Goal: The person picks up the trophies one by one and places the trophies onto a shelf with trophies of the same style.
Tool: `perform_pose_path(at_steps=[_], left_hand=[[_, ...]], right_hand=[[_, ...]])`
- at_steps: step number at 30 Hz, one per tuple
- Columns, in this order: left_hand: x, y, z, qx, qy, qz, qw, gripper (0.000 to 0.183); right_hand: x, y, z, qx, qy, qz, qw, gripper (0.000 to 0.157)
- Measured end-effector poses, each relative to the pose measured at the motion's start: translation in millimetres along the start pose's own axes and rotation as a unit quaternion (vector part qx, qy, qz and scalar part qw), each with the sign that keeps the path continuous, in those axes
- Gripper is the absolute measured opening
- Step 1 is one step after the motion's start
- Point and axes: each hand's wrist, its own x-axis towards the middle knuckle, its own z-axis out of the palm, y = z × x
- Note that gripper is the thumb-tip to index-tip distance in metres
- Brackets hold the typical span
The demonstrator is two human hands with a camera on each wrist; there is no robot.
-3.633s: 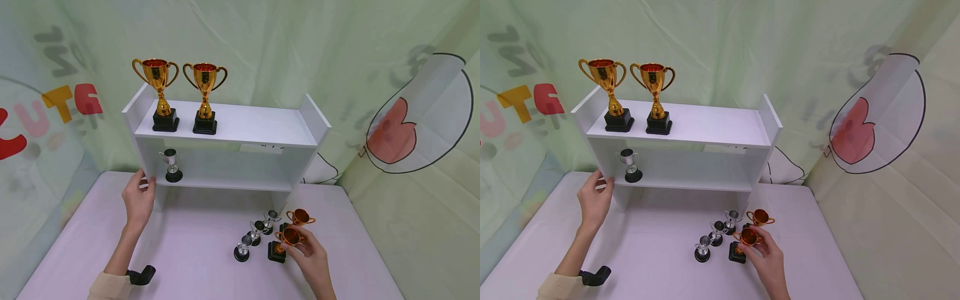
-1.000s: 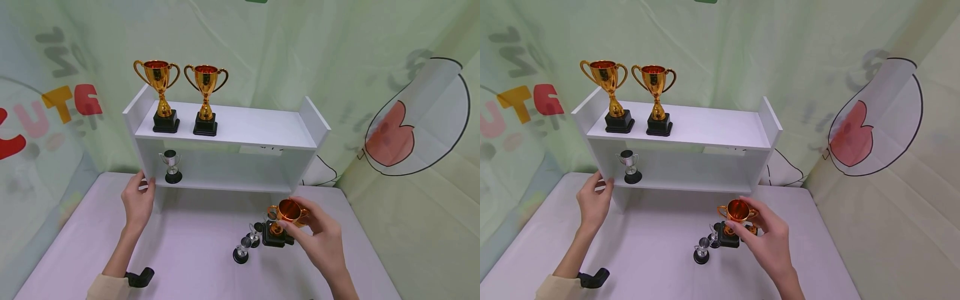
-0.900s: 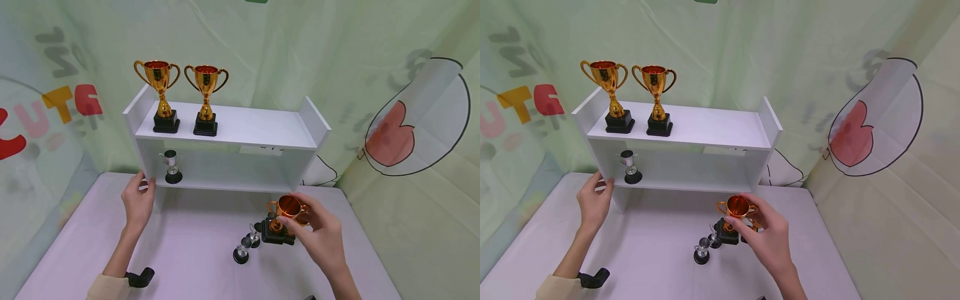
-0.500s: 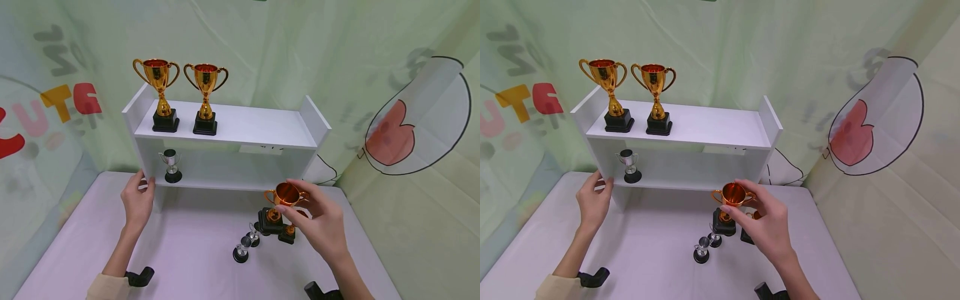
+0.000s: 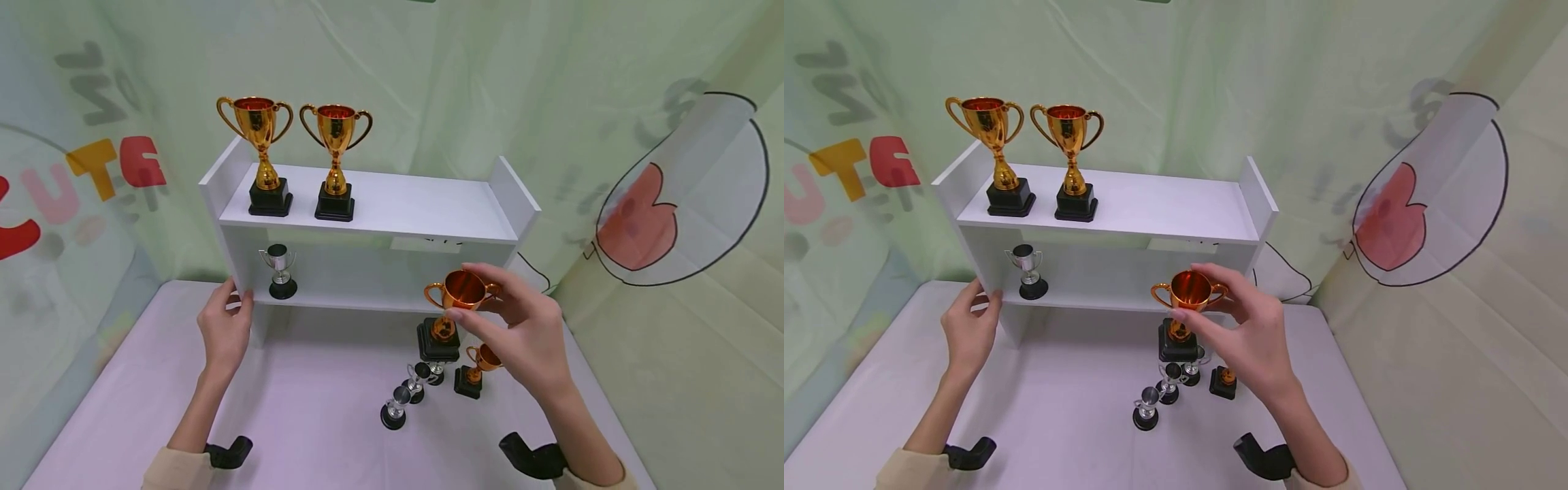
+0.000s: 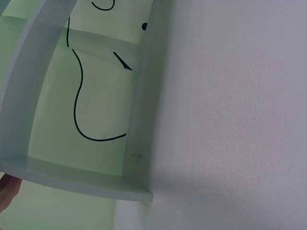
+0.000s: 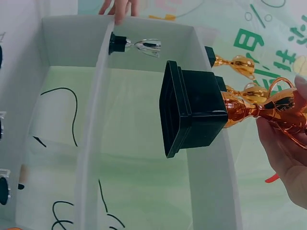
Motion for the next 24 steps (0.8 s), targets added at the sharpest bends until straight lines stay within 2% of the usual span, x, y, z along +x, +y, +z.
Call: perform_pose_path(at_steps=[18,24], left_hand=[[-0.8,0.6,-1.0,-0.003,-0.004,0.001,1.0,0.034],[-0.4,1.0,-0.5,-0.003,-0.003,0.0,1.0,0.034]], right_hand=[[35.2,-14.8,0.2,0.013,-0.017,-0.011,1.0,0.054],[49.9,-23.1,-0.3,0.048,-0.015,-0.009,0.999,0.051]])
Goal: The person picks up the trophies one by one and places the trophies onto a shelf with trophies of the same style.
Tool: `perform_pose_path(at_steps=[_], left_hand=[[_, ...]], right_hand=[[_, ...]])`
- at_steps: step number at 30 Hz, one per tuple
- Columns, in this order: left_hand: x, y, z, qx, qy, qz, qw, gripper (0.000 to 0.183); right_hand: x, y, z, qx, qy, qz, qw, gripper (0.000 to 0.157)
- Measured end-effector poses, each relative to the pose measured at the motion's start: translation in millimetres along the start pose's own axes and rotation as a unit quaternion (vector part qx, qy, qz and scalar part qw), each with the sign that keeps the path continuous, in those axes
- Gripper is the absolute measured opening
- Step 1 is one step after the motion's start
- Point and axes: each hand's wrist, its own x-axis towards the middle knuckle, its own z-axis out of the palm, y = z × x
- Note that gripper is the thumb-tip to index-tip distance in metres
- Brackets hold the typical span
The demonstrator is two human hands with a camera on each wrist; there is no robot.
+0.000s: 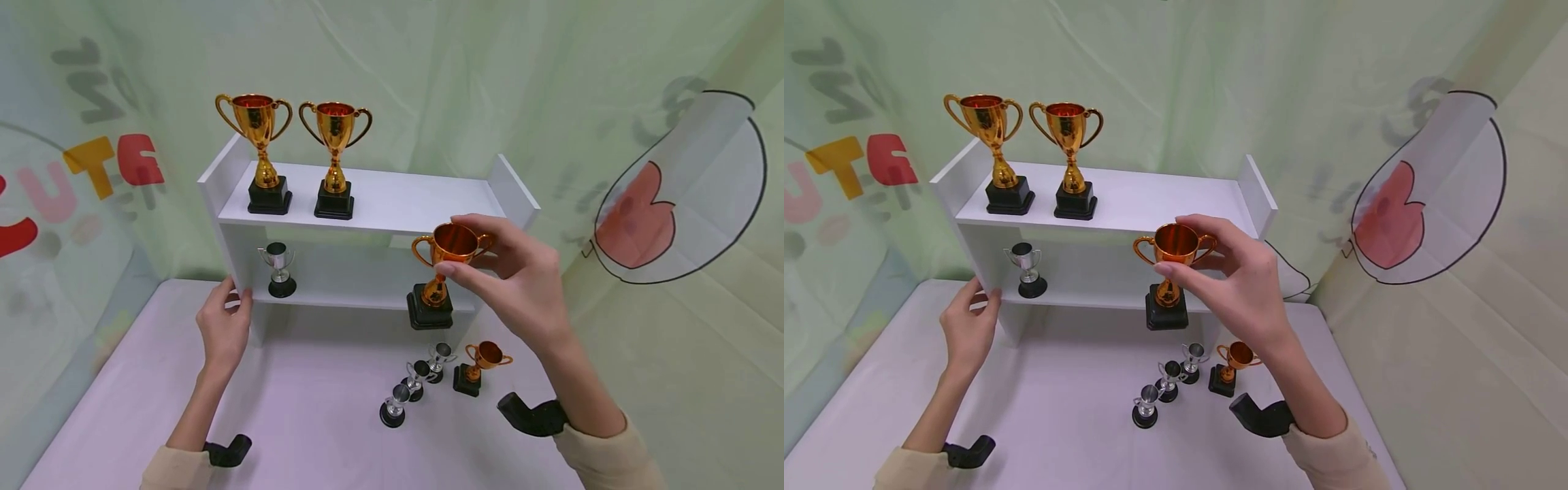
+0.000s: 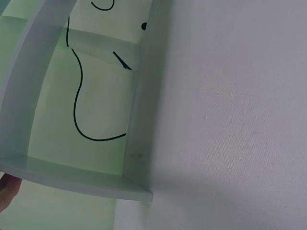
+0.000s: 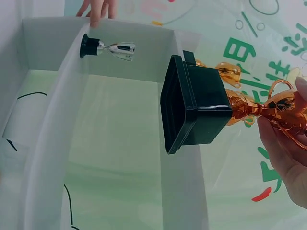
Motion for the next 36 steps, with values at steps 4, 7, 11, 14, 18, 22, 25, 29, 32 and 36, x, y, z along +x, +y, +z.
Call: perform_pose_path(at_steps=[4,7,11,14,18,22,25,29,32,36], left_hand=[[0.3,0.5,-0.5,-0.001,-0.002,0.002,1.0,0.034],[0.4,1.1,-0.4,-0.001,-0.003,0.003,1.0,0.034],[0.7,1.7,0.5,-0.001,-0.003,0.003,1.0,0.033],[1.0,1.0,0.6,0.003,-0.001,0.002,1.0,0.032],[0.9,-0.9,0.4,0.002,0.0,0.002,1.0,0.033],[0.9,-2.3,0.7,0.001,-0.004,0.0,1.0,0.033],[0.1,-2.0,1.0,0.006,-0.007,-0.003,1.0,0.033],[-1.1,-1.0,0.3,0.008,-0.002,-0.01,0.9999,0.032],[-0.5,-0.1,-0.4,0.007,0.001,-0.011,0.9999,0.031],[0.4,1.0,-0.5,0.005,0.0,-0.006,1.0,0.031]], right_hand=[[6.6,-1.9,-0.2,0.008,-0.003,0.001,1.0,0.047],[11.0,-2.4,-0.1,0.018,-0.002,0.007,1.0,0.046],[18.3,-3.5,-0.1,0.037,0.007,0.012,0.999,0.044],[25.1,-6.4,0.0,0.044,0.015,0.016,0.999,0.042],[34.8,-10.9,1.3,0.062,0.02,0.028,0.997,0.04],[42.3,-14.8,2.7,0.072,0.025,0.031,0.997,0.038],[47.1,-17.4,4.0,0.067,0.028,0.025,0.997,0.037],[55.3,-19.7,6.8,0.046,0.028,0.022,0.998,0.038],[62.6,-20.0,8.9,0.027,0.029,0.025,0.999,0.037],[71.6,-18.6,10.8,0.014,0.034,0.028,0.999,0.037]])
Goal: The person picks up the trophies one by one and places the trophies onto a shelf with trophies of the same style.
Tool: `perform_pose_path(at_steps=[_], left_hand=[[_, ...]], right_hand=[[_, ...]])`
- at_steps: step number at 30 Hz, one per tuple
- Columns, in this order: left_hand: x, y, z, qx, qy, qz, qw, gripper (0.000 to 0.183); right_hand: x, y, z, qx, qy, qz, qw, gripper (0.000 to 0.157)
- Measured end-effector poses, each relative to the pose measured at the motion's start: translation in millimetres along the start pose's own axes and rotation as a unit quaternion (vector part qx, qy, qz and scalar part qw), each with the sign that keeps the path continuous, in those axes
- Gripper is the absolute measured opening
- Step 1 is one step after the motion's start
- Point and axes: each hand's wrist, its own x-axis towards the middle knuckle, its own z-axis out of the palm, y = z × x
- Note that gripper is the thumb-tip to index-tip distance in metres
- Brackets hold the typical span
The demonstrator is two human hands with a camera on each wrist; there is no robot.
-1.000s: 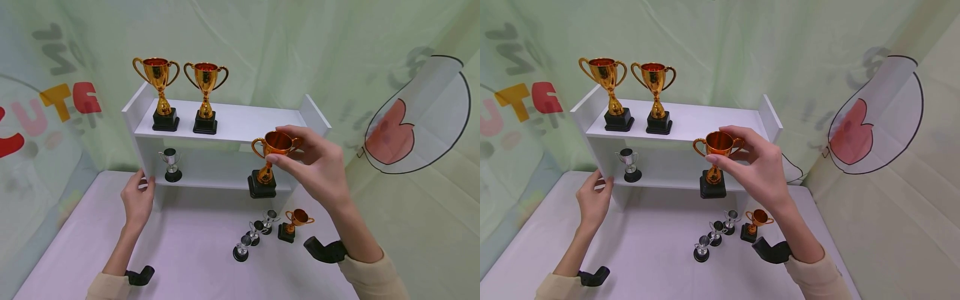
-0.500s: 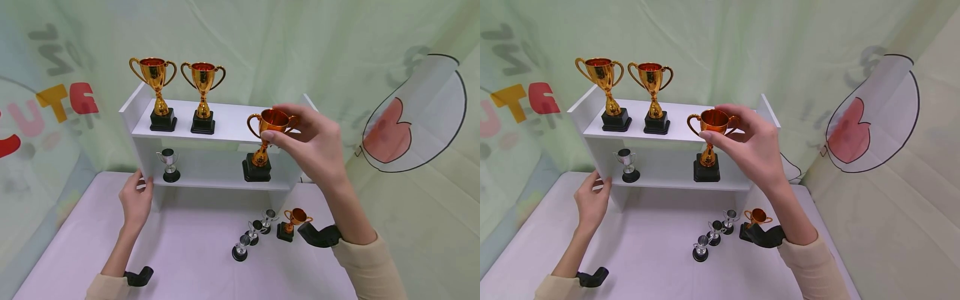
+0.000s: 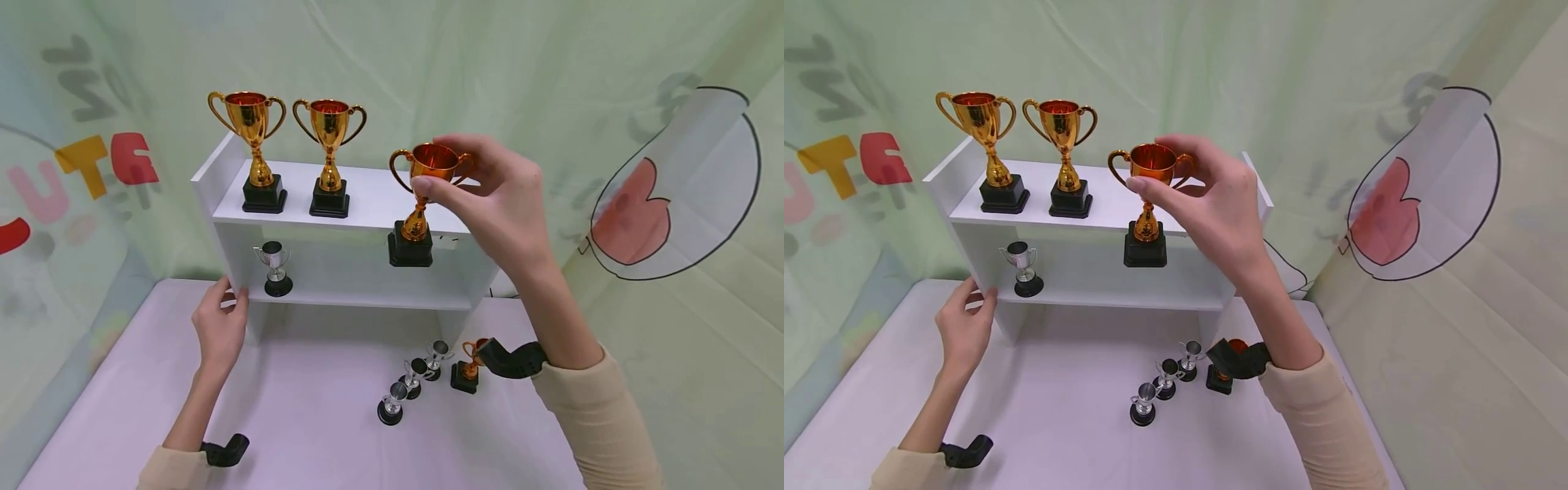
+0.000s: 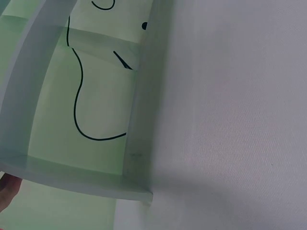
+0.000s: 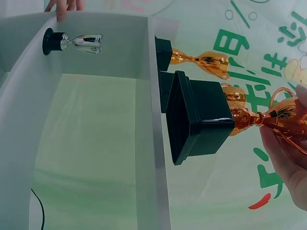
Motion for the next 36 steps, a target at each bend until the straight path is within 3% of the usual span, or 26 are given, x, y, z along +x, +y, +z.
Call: perform_pose_path(at_steps=[13,23,36], left_hand=[[-1.2,-0.2,-1.3,0.001,0.002,0.001,1.0,0.032],[-0.5,-0.1,-0.8,0.001,0.002,-0.003,1.0,0.031],[1.0,-1.5,-0.1,0.007,0.002,-0.004,1.0,0.029]], right_hand=[[31.7,11.4,16.5,0.035,0.002,-0.002,0.999,0.036],[47.8,24.3,19.9,0.013,0.012,0.041,0.999,0.04],[61.0,36.4,26.3,0.024,0.01,0.053,0.998,0.04]])
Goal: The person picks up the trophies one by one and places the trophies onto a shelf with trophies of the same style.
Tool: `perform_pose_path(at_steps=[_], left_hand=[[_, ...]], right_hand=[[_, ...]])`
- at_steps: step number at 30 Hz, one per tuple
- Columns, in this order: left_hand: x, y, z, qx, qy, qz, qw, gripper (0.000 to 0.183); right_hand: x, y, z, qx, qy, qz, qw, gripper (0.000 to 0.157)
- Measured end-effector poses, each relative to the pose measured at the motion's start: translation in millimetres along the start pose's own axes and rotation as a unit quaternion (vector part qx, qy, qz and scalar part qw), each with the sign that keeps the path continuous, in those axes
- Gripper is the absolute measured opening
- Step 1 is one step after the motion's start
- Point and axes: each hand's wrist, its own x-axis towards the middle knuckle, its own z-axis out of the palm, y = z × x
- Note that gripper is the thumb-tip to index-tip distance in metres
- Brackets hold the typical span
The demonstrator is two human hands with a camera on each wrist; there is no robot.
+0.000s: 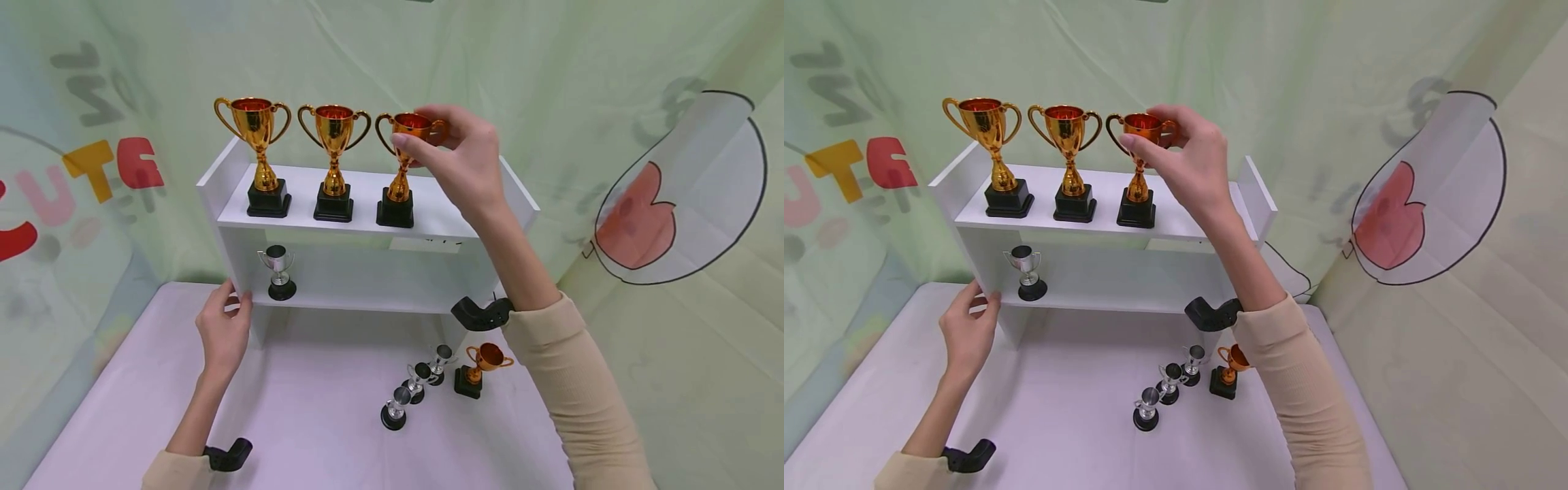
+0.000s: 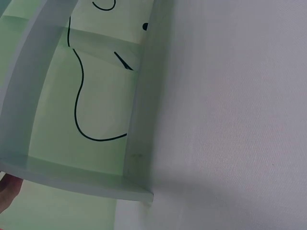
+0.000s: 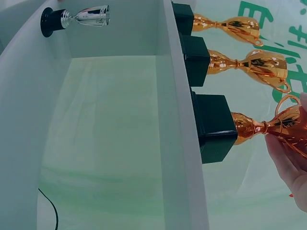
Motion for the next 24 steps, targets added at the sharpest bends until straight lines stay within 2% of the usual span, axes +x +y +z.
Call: perform_pose_path(at_steps=[4,12,18,24], left_hand=[[-0.5,0.1,0.9,-0.001,-0.001,0.001,1.0,0.03],[0.2,0.8,1.1,0.0,0.001,0.0,1.0,0.029],[0.0,-0.5,1.8,-0.001,0.001,0.005,1.0,0.027],[0.7,1.0,1.1,0.0,0.001,0.015,0.9999,0.027]], right_hand=[[1.4,3.7,0.7,0.006,0.0,0.005,1.0,0.04],[0.1,6.9,-1.9,-0.001,-0.01,0.022,1.0,0.055],[-7.1,11.4,-10.2,-0.007,-0.012,0.031,0.999,0.053],[-17.5,10.8,-20.7,-0.014,-0.007,0.037,0.999,0.058]])
